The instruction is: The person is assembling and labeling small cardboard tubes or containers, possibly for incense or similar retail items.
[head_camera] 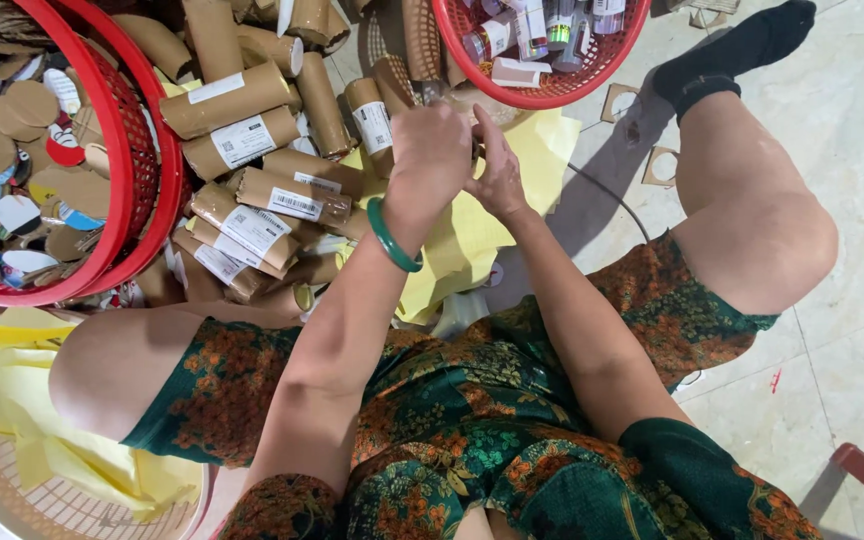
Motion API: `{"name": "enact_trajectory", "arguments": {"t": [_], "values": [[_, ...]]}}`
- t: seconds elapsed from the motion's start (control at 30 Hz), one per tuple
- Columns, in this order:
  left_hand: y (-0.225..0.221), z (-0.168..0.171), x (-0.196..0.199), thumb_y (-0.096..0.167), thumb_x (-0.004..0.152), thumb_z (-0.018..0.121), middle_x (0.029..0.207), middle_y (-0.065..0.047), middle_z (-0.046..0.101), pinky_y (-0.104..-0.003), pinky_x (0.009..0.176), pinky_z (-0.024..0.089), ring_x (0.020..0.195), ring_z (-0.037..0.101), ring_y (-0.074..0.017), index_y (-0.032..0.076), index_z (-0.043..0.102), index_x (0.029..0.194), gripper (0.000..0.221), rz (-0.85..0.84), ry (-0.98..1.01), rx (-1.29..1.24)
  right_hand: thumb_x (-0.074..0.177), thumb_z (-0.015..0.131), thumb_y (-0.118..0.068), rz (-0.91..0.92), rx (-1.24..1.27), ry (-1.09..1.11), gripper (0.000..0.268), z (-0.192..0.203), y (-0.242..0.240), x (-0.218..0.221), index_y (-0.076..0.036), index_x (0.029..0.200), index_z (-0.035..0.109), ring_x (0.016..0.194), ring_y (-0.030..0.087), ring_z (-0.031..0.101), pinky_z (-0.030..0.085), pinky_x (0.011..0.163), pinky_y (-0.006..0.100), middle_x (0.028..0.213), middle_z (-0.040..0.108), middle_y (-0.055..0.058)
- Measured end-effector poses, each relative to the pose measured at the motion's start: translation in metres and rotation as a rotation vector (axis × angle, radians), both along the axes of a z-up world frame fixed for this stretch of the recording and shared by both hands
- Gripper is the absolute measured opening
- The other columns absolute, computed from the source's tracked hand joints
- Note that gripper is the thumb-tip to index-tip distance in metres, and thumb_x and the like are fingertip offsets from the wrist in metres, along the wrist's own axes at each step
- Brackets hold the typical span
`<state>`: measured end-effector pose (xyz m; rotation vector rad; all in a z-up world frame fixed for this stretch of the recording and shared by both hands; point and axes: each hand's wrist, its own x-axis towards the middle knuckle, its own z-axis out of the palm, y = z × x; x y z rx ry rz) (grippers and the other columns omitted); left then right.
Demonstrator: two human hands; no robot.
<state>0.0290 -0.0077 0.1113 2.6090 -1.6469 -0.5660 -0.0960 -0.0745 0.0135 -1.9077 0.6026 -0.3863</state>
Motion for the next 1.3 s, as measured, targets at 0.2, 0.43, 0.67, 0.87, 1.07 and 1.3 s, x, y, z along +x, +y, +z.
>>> {"name": "enact_trajectory", "arguments": {"t": [0.2, 0.43, 0.67, 0.87, 1.07, 1.3], "values": [[-0.006, -0.065, -0.019, 0.026, 0.094, 0.067, 0.113, -0.02, 0.064, -0.048, 0.082, 0.058, 0.095, 0.07, -0.0391, 0.006, 0.069, 0.105, 0.023, 0.06, 0.064, -0.413, 0.089, 0.086, -0.017, 0.03, -0.325, -0.108, 0.084, -0.073, -0.002, -0.013, -0.001, 0.155, 0.035, 0.137, 0.044, 0.052, 0.047, 0.114, 0.047, 0.15, 0.051, 0.025], [-0.005, -0.047, -0.013, 0.037, 0.096, 0.066, 0.128, -0.019, 0.057, -0.049, 0.085, 0.056, 0.103, 0.067, -0.0403, 0.007, 0.056, 0.133, 0.049, 0.257, 0.276, -0.47, 0.076, 0.093, -0.022, 0.066, -0.341, -0.06, 0.091, -0.048, -0.004, -0.017, 0.0, 0.146, 0.039, 0.131, 0.046, 0.051, 0.047, 0.108, 0.049, 0.146, 0.052, 0.025], [0.036, -0.074, 0.0, 0.022, 0.073, 0.089, 0.132, -0.012, 0.057, -0.042, 0.098, 0.052, 0.115, 0.063, -0.0346, 0.009, 0.049, 0.14, 0.079, 0.286, 0.709, -0.542, 0.074, 0.093, -0.02, 0.03, -0.297, -0.008, 0.084, -0.052, -0.027, -0.024, -0.004, 0.145, 0.051, 0.121, 0.04, 0.063, 0.053, 0.103, 0.047, 0.131, 0.065, 0.019], [0.05, -0.107, -0.017, 0.015, 0.075, 0.087, 0.128, -0.007, 0.059, -0.043, 0.097, 0.053, 0.115, 0.063, -0.0312, 0.01, 0.06, 0.132, 0.063, 0.293, 0.47, -0.476, 0.075, 0.093, -0.029, 0.275, 0.086, 0.078, 0.085, 0.001, -0.065, -0.034, -0.002, 0.144, 0.053, 0.121, 0.031, 0.062, 0.051, 0.103, 0.043, 0.136, 0.063, 0.016], [0.05, -0.1, -0.021, 0.014, 0.077, 0.087, 0.125, -0.008, 0.057, -0.043, 0.095, 0.054, 0.115, 0.064, -0.0309, 0.009, 0.061, 0.128, 0.058, 0.299, 0.486, -0.571, 0.093, 0.077, -0.034, -0.002, 0.967, 0.01, 0.055, 0.009, -0.074, -0.034, -0.002, 0.136, 0.066, 0.101, 0.015, 0.065, 0.059, 0.084, 0.033, 0.119, 0.07, 0.006], [0.046, -0.096, -0.028, 0.013, 0.091, 0.074, 0.129, -0.012, 0.056, -0.036, 0.095, 0.057, 0.11, 0.068, -0.0264, 0.007, 0.064, 0.132, 0.043, 0.299, 0.718, -0.768, 0.09, 0.08, -0.022, 0.028, 0.615, 0.134, 0.03, 0.012, -0.063, -0.025, -0.005, 0.113, 0.075, 0.083, 0.009, 0.067, 0.057, 0.073, 0.025, 0.097, 0.074, 0.001]]}}
